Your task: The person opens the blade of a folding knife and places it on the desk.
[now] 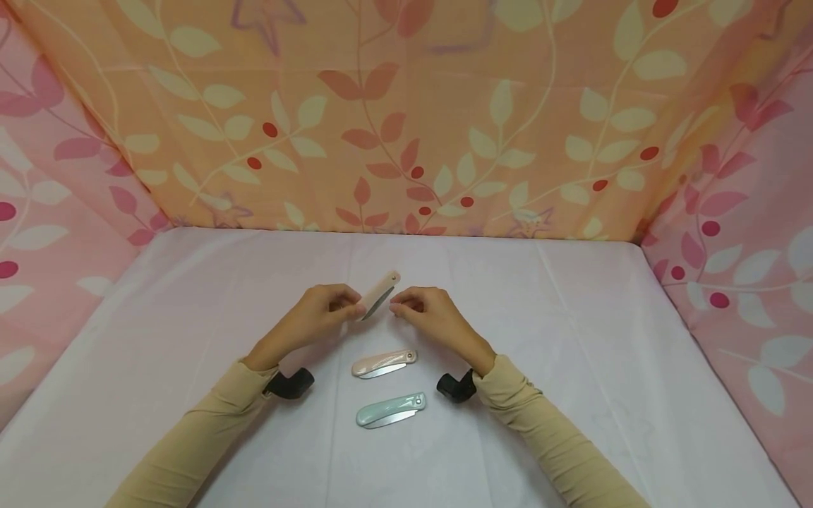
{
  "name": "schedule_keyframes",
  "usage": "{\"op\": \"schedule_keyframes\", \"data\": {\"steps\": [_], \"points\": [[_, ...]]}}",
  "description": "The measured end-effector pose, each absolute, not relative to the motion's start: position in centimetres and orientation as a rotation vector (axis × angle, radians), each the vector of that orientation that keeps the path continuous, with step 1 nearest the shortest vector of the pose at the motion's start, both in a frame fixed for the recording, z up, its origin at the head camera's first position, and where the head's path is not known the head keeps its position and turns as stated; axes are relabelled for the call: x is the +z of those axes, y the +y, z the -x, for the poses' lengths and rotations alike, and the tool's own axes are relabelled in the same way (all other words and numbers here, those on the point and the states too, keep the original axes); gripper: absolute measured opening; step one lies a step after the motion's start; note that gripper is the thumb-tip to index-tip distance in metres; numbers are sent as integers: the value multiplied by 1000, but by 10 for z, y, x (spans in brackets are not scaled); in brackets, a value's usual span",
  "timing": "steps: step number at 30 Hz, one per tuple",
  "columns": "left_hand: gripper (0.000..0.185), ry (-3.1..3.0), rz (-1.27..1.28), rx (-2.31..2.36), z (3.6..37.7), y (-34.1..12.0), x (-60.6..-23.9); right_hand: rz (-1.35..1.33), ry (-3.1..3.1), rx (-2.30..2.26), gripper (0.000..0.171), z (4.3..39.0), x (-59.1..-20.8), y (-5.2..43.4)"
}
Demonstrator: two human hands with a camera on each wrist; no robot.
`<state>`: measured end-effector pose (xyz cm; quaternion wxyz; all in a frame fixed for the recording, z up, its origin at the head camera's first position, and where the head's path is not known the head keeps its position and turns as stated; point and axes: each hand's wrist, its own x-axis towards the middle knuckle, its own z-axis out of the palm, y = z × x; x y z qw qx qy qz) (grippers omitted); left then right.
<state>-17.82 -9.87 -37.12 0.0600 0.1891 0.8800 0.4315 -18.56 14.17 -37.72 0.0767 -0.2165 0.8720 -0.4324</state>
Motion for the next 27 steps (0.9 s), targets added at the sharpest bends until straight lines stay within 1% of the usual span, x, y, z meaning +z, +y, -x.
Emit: {"op": "schedule_keyframes", "data": {"steps": [7,13,27], "points": [[22,2613,-554,1377,177,-96,-371,641,2503,-1375,31,184,-378,136],[24,2593,-544,1386,177,-94,-374,633,2480,-1373,28,182,-380,131],[20,2544,-545,1408,174,-89,-376,599,2477,-1374,24,180,-383,125]]}}
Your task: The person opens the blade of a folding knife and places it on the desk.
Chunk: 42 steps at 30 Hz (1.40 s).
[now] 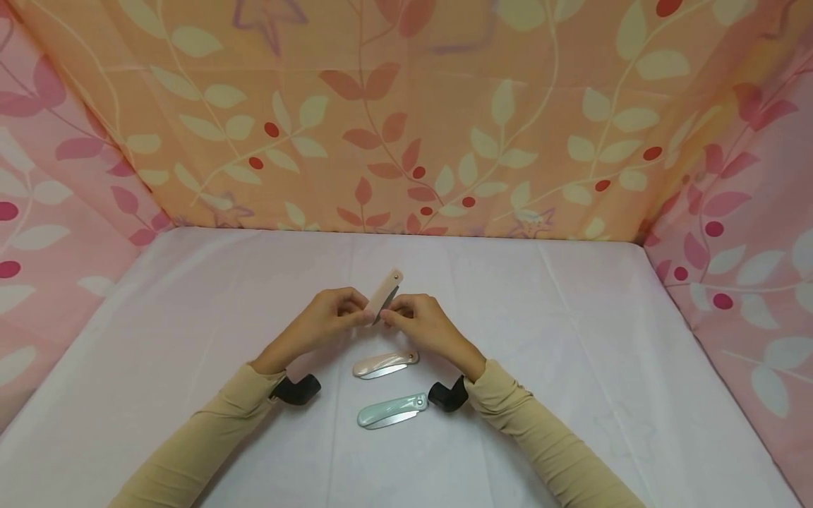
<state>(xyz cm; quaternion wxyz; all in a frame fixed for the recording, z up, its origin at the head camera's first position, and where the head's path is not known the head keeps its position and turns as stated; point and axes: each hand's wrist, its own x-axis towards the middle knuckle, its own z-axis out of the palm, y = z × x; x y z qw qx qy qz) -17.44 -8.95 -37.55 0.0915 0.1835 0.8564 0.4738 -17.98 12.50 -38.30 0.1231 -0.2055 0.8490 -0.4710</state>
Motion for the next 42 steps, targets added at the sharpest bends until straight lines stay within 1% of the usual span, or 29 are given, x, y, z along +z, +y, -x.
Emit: {"op": "schedule_keyframes", "data": {"steps": [7,21,32,42], "points": [[17,2548,-543,1397,176,-91,-376,597,2544,-1293,19,179,-379,128],[16,2538,-518,1393,178,-96,-374,610,2541,-1261,19,182,-379,141],[19,2563,-486,1425,178,-96,-372,572,2493,-1389,24,183,-379,142],[22,2554,-471,1447,177,-94,-372,564,2431,-1458,21,180,-377,137]]}}
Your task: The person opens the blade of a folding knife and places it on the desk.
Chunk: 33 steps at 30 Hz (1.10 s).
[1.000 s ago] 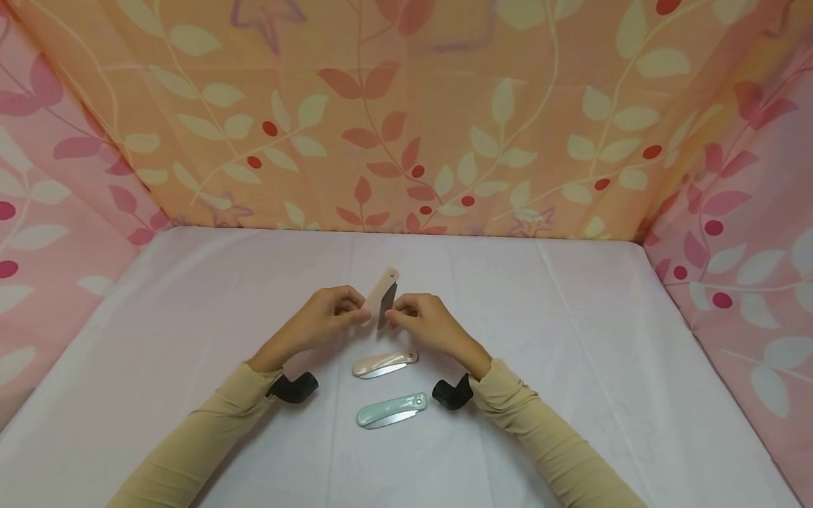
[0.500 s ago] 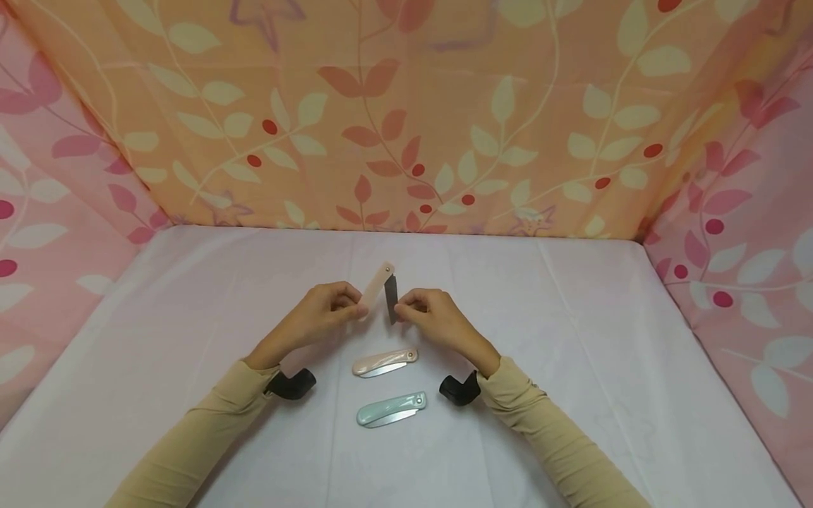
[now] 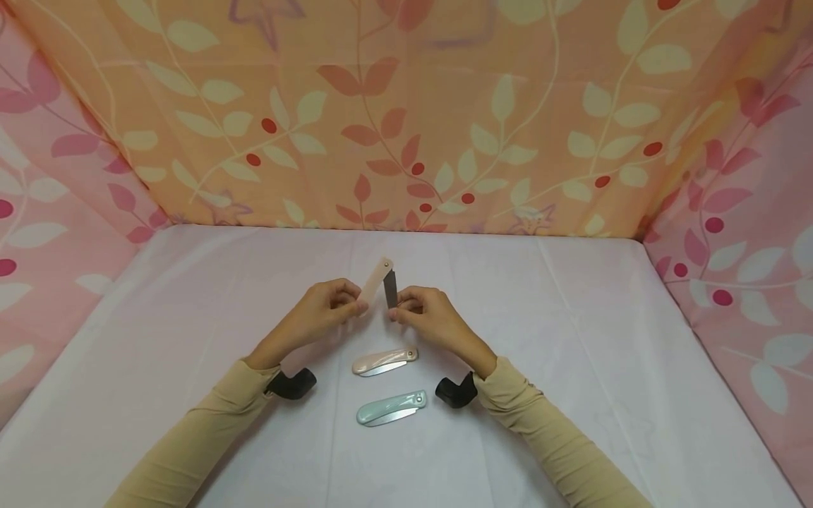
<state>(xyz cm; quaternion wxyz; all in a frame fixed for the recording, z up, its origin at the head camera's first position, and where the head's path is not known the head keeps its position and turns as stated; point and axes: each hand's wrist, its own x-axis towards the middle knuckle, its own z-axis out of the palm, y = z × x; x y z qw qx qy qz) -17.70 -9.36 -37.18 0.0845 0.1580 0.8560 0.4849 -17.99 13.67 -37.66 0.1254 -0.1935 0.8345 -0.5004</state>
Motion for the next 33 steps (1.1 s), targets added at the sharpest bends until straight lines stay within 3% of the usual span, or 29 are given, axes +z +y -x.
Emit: {"op": "schedule_keyframes", "data": {"steps": [18,33], "points": [[31,2556,-499,1536,175,-90,-374,531,2454,-1443,21,177,-371,134],[22,2547,-497,1625,177,-89,-375,519,2462,-1453,23,175,-370,134]]}}
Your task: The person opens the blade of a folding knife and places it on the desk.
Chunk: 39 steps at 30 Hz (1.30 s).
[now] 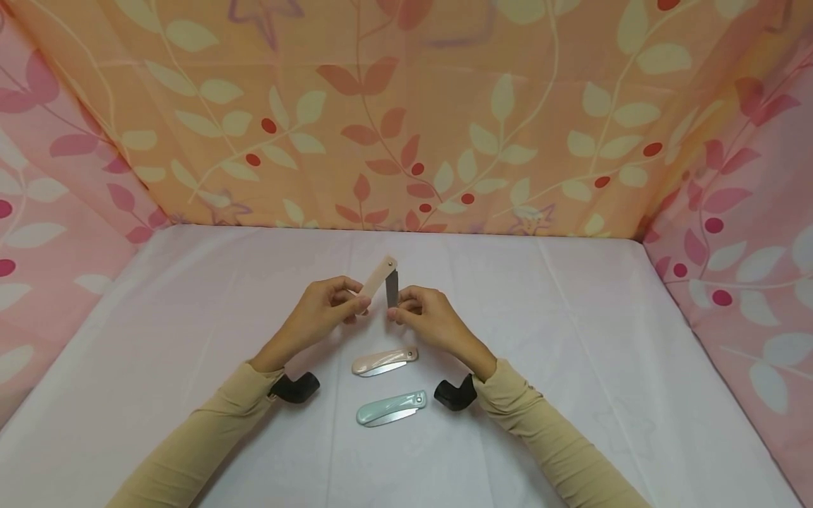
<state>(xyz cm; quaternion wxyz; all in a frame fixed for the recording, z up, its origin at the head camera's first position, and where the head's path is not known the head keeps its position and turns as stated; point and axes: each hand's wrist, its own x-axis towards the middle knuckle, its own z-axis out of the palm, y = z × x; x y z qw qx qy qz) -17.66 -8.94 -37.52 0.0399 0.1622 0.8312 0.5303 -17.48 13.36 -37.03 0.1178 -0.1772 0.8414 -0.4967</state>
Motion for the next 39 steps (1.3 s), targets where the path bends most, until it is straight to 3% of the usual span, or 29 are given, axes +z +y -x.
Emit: {"op": "schedule_keyframes", "data": {"steps": [39], "points": [[10,2458,-480,1546,181,-104,-371,539,2641,-1352,26,182,-365,174]]}}
